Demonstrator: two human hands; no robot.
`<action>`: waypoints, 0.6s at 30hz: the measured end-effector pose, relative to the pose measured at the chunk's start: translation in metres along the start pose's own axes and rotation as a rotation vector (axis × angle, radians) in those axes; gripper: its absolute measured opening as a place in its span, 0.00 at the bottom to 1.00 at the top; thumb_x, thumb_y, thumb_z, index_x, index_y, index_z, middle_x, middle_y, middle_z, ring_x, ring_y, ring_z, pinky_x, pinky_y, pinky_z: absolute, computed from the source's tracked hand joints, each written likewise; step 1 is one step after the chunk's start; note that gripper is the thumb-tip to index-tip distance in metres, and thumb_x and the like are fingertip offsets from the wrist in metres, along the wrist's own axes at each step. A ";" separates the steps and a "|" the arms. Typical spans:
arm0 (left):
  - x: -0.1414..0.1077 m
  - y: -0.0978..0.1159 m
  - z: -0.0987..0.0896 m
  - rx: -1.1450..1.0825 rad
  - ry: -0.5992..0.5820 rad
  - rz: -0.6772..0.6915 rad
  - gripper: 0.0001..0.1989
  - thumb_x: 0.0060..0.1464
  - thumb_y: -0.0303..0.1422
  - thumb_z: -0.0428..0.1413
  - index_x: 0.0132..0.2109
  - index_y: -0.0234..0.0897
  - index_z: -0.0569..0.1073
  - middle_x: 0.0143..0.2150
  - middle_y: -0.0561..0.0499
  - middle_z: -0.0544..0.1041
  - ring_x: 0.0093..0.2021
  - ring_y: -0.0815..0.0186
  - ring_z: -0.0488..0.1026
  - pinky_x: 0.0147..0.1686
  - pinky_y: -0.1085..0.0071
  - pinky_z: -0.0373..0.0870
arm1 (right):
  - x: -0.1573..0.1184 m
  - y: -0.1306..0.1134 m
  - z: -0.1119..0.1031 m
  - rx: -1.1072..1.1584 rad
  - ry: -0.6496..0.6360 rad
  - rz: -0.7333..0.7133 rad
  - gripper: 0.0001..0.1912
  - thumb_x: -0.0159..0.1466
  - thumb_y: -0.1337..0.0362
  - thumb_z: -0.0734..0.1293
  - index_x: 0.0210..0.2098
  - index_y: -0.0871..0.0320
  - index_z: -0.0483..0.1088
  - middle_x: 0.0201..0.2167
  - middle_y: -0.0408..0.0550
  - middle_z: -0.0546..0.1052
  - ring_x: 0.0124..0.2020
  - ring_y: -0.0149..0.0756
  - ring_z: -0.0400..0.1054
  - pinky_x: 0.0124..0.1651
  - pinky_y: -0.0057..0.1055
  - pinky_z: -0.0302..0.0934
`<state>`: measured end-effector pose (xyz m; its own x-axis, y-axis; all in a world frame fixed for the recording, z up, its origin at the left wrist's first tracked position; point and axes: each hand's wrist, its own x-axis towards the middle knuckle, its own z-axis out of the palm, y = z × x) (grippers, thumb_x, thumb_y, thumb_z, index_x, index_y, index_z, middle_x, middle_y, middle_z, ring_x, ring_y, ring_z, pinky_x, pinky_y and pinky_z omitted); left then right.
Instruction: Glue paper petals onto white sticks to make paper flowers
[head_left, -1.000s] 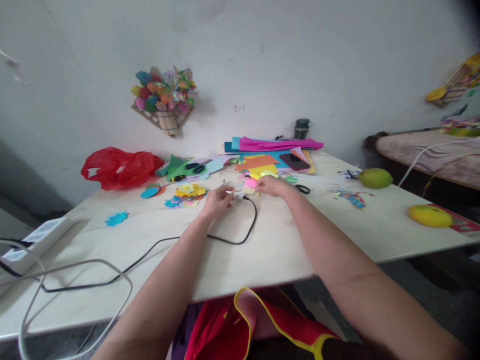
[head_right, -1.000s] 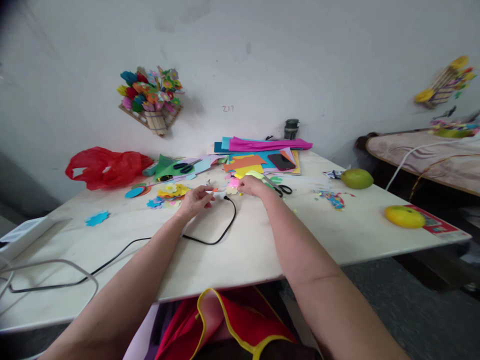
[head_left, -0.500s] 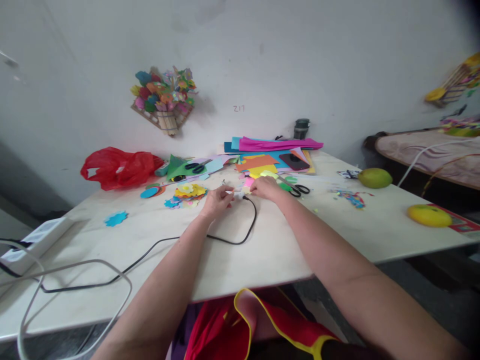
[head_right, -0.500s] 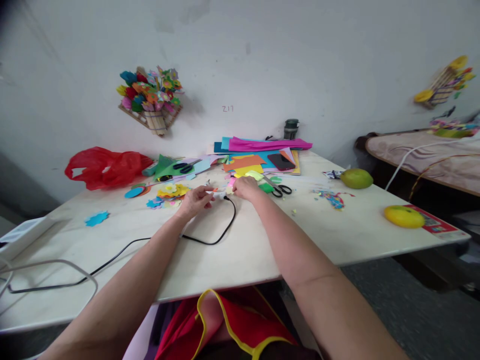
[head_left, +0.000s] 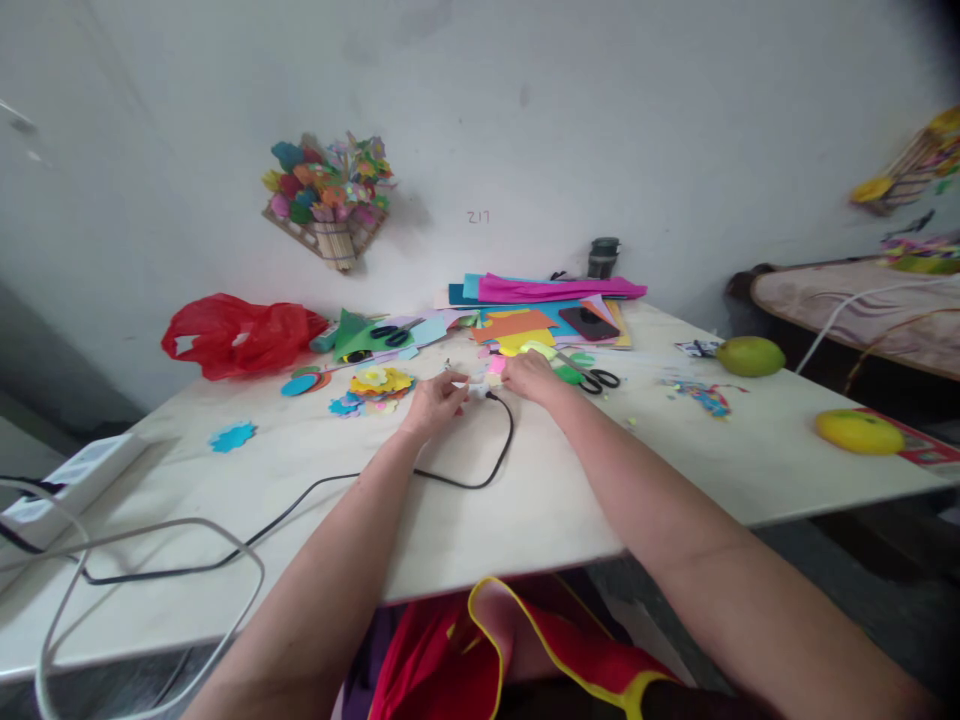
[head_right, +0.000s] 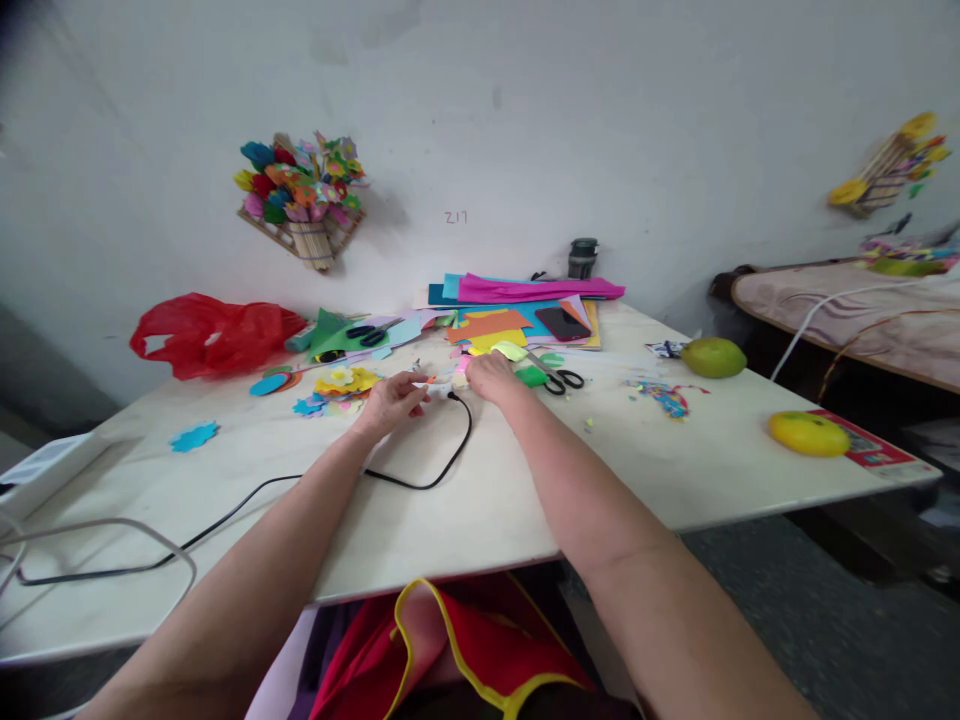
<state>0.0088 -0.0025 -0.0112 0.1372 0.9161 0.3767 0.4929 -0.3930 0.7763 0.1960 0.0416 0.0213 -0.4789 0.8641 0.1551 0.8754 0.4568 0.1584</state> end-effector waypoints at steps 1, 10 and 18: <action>0.000 0.000 0.000 0.004 -0.003 0.003 0.15 0.47 0.37 0.52 0.42 0.34 0.71 0.27 0.48 0.77 0.21 0.70 0.71 0.25 0.74 0.68 | 0.001 0.000 0.001 -0.007 0.003 -0.003 0.14 0.59 0.70 0.57 0.35 0.63 0.74 0.37 0.60 0.75 0.42 0.43 0.67 0.45 0.34 0.51; 0.000 -0.001 0.000 -0.024 -0.002 -0.002 0.15 0.47 0.38 0.52 0.41 0.34 0.71 0.26 0.49 0.76 0.20 0.70 0.71 0.24 0.75 0.67 | 0.011 0.002 0.013 -0.052 0.046 -0.050 0.16 0.60 0.71 0.55 0.37 0.66 0.73 0.37 0.61 0.75 0.41 0.44 0.67 0.45 0.36 0.50; 0.000 0.000 -0.001 -0.018 0.029 -0.027 0.15 0.47 0.36 0.53 0.41 0.34 0.71 0.27 0.49 0.77 0.21 0.70 0.72 0.25 0.75 0.68 | 0.009 0.011 0.016 0.176 0.217 0.066 0.15 0.60 0.65 0.56 0.35 0.60 0.74 0.38 0.54 0.75 0.40 0.39 0.67 0.41 0.30 0.54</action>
<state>0.0084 -0.0026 -0.0108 0.0991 0.9239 0.3695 0.4803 -0.3696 0.7954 0.2024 0.0578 0.0087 -0.4066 0.8366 0.3672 0.8941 0.4469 -0.0282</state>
